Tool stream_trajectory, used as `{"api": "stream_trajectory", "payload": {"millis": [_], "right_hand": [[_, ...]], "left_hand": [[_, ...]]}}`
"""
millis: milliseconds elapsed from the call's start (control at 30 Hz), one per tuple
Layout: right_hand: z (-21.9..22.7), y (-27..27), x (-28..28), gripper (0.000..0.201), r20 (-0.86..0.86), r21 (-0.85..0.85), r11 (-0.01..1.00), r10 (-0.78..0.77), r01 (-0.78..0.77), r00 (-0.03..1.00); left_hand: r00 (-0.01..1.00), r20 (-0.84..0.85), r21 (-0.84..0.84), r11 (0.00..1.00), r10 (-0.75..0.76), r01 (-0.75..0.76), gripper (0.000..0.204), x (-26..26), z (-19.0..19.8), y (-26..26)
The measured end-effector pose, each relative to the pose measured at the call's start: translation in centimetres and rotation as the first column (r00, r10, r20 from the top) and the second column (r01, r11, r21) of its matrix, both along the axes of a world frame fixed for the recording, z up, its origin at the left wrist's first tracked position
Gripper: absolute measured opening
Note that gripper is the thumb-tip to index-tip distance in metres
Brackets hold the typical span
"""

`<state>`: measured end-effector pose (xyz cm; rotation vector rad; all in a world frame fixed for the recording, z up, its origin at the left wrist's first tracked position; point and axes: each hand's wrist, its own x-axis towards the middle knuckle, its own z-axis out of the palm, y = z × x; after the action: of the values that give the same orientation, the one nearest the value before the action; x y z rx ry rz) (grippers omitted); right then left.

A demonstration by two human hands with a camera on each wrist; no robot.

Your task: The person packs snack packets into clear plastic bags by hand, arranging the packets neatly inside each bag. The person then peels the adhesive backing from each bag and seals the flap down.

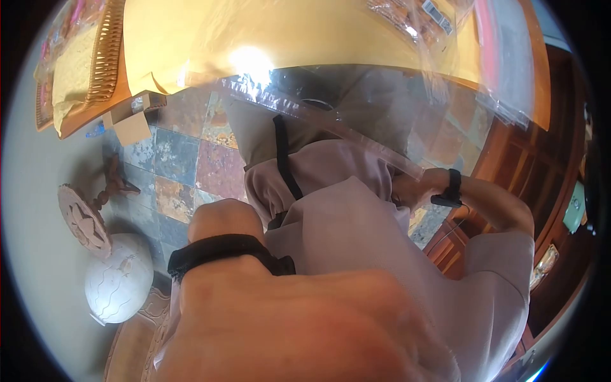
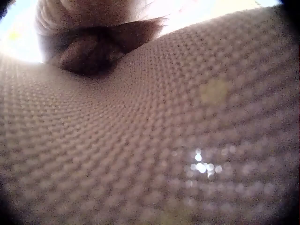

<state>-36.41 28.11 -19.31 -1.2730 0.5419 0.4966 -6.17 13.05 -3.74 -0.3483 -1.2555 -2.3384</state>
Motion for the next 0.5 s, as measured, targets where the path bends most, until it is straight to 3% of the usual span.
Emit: {"api": "stream_trajectory", "payload": {"millis": [200, 333, 400, 500], "right_hand": [[-0.4, 0.6, 0.0, 0.027, -0.084, -0.034, 0.993, 0.108, -0.112, 0.991], [1.3, -0.2, 0.5, 0.025, -0.103, 0.012, 1.0, 0.005, -0.003, 0.995], [0.6, 0.0, 0.3, 0.027, -0.087, -0.054, 0.993, 0.096, -0.101, 0.992], [-1.5, 2.2, -0.5, 0.027, -0.041, -0.09, 0.996, 0.009, -0.013, 0.999]], "left_hand": [[0.999, -0.03, -0.019, 0.999, -0.033, 0.033, 0.04, -0.8, 0.3, 0.2], [0.997, -0.057, -0.031, 0.998, -0.048, 0.046, 0.04, -1.3, 0.3, 0.3], [0.997, -0.054, -0.062, 0.997, -0.05, 0.047, 0.039, -1.2, 0.3, -0.1], [0.997, -0.053, -0.085, 0.995, -0.055, 0.05, 0.039, -1.1, 0.4, -0.7]]}}
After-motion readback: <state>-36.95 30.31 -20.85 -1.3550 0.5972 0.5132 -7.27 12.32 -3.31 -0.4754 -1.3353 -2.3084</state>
